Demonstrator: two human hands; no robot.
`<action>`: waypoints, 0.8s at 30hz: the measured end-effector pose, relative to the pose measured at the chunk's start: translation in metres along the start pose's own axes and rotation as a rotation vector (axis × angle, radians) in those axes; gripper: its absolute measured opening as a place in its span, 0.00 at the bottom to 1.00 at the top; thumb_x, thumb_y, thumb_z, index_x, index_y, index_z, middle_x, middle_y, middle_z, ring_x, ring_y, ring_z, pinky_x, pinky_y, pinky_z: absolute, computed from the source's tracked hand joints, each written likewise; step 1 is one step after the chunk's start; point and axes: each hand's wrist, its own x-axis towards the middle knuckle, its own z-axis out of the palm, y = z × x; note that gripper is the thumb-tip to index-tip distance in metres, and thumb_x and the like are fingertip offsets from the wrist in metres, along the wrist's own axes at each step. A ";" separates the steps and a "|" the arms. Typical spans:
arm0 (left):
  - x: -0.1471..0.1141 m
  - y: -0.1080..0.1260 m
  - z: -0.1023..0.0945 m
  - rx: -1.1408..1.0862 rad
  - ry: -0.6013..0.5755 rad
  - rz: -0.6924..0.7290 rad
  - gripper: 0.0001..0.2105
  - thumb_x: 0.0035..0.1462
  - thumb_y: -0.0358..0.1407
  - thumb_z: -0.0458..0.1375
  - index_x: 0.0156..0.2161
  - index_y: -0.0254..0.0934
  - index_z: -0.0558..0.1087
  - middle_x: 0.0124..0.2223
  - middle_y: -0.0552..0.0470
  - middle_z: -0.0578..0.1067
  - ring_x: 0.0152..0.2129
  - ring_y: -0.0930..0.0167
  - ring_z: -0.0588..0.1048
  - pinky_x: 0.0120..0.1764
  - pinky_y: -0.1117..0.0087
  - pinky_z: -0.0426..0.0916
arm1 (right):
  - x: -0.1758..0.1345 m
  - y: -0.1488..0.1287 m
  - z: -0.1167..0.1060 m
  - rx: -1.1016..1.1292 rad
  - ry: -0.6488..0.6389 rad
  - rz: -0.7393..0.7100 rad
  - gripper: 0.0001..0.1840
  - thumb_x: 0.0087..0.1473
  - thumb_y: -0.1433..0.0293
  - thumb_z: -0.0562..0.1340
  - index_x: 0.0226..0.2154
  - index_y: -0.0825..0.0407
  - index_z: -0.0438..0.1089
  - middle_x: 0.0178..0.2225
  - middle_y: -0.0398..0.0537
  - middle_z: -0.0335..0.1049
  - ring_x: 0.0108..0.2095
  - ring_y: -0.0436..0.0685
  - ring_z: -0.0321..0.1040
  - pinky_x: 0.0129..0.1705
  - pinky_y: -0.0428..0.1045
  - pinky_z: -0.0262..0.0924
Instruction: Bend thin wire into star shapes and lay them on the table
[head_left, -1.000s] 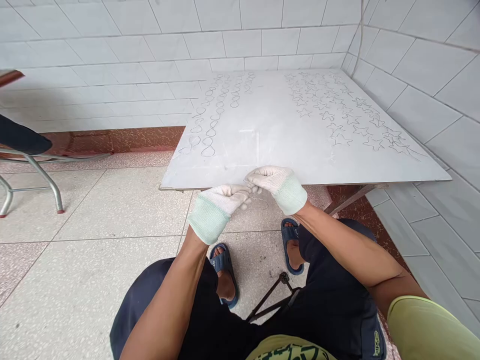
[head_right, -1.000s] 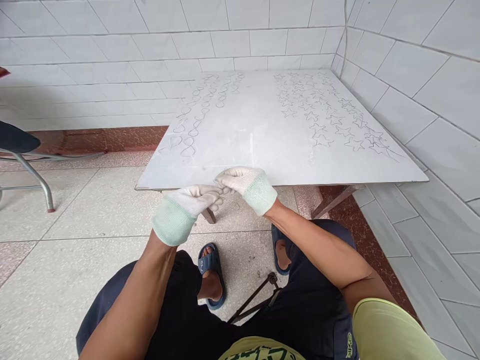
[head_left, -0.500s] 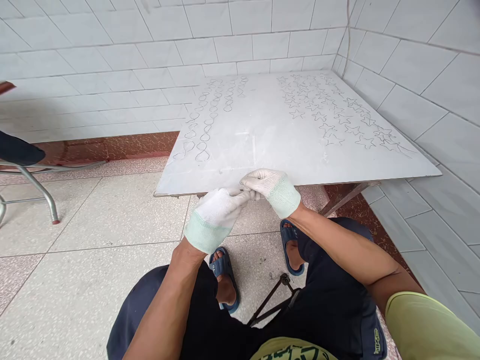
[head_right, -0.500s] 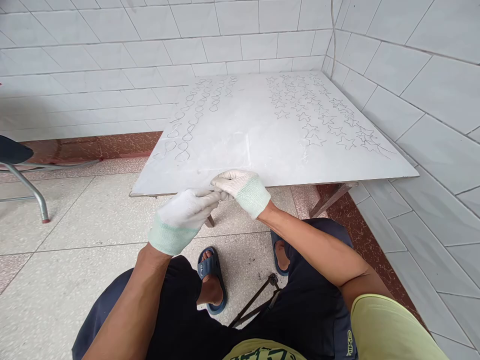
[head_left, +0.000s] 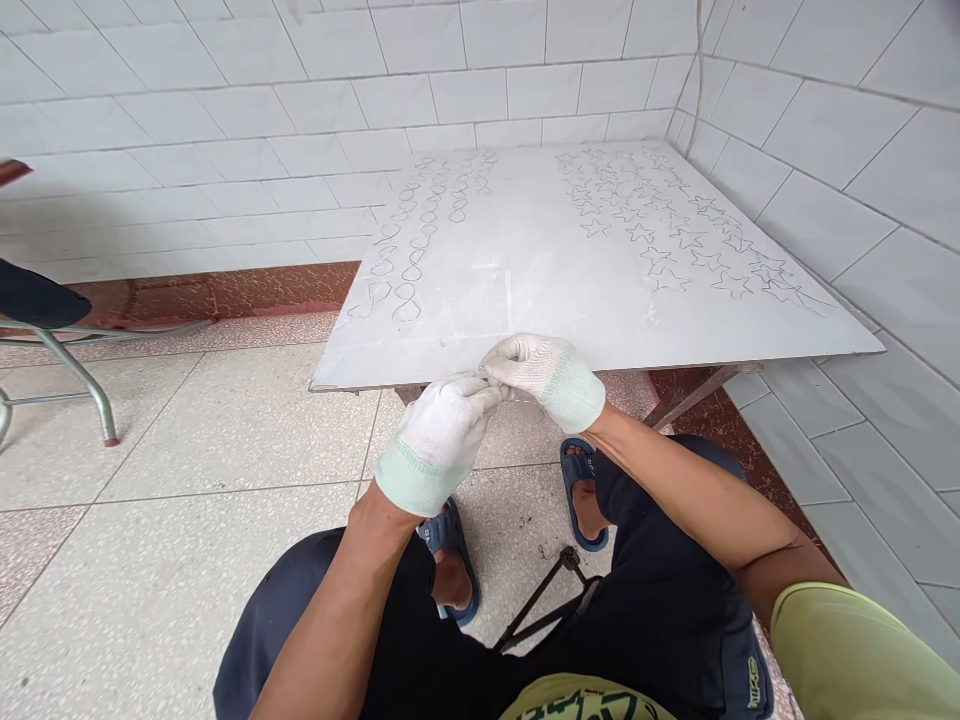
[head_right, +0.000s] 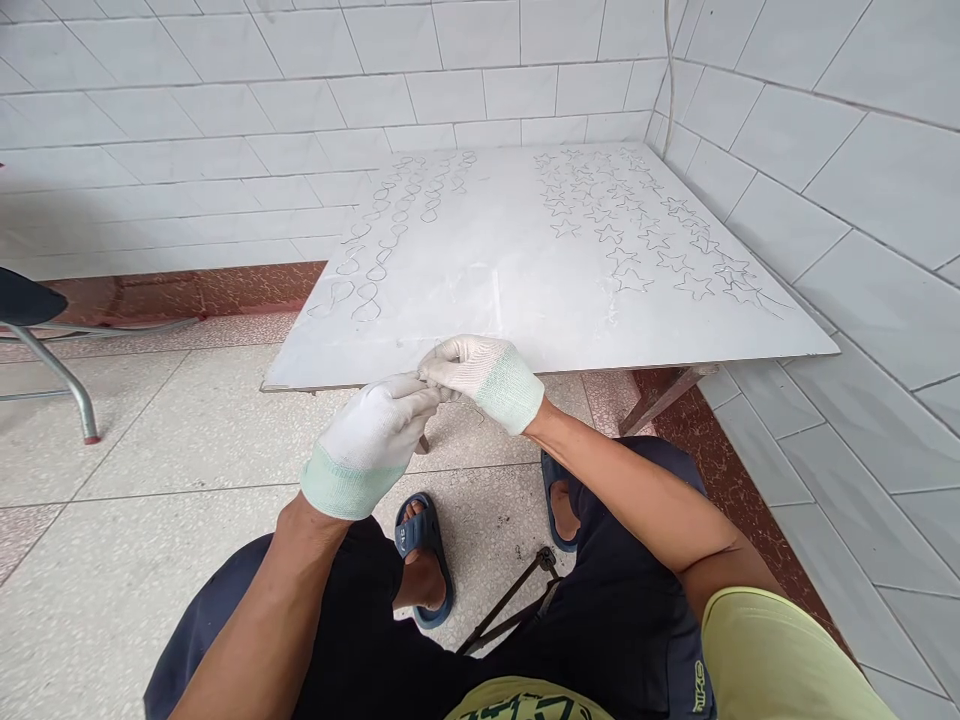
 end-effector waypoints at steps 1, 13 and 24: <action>0.000 0.000 0.001 -0.018 0.013 0.007 0.17 0.70 0.28 0.50 0.46 0.37 0.84 0.42 0.44 0.83 0.39 0.63 0.81 0.44 0.62 0.77 | -0.001 -0.002 0.000 -0.016 0.002 -0.019 0.09 0.55 0.62 0.69 0.32 0.51 0.80 0.30 0.43 0.79 0.31 0.51 0.73 0.34 0.46 0.68; -0.009 0.010 0.014 -0.148 0.201 -0.189 0.15 0.68 0.28 0.51 0.37 0.40 0.81 0.41 0.47 0.81 0.42 0.63 0.81 0.49 0.61 0.76 | -0.006 -0.006 0.007 -0.032 0.069 -0.084 0.10 0.56 0.62 0.67 0.30 0.51 0.76 0.28 0.42 0.77 0.31 0.52 0.74 0.37 0.49 0.70; -0.007 0.018 -0.006 -0.652 0.302 -0.720 0.14 0.62 0.43 0.62 0.47 0.37 0.81 0.37 0.48 0.85 0.34 0.64 0.83 0.37 0.65 0.75 | -0.004 -0.009 0.005 -0.013 0.074 -0.002 0.08 0.54 0.63 0.67 0.30 0.51 0.75 0.28 0.43 0.77 0.30 0.51 0.74 0.37 0.48 0.70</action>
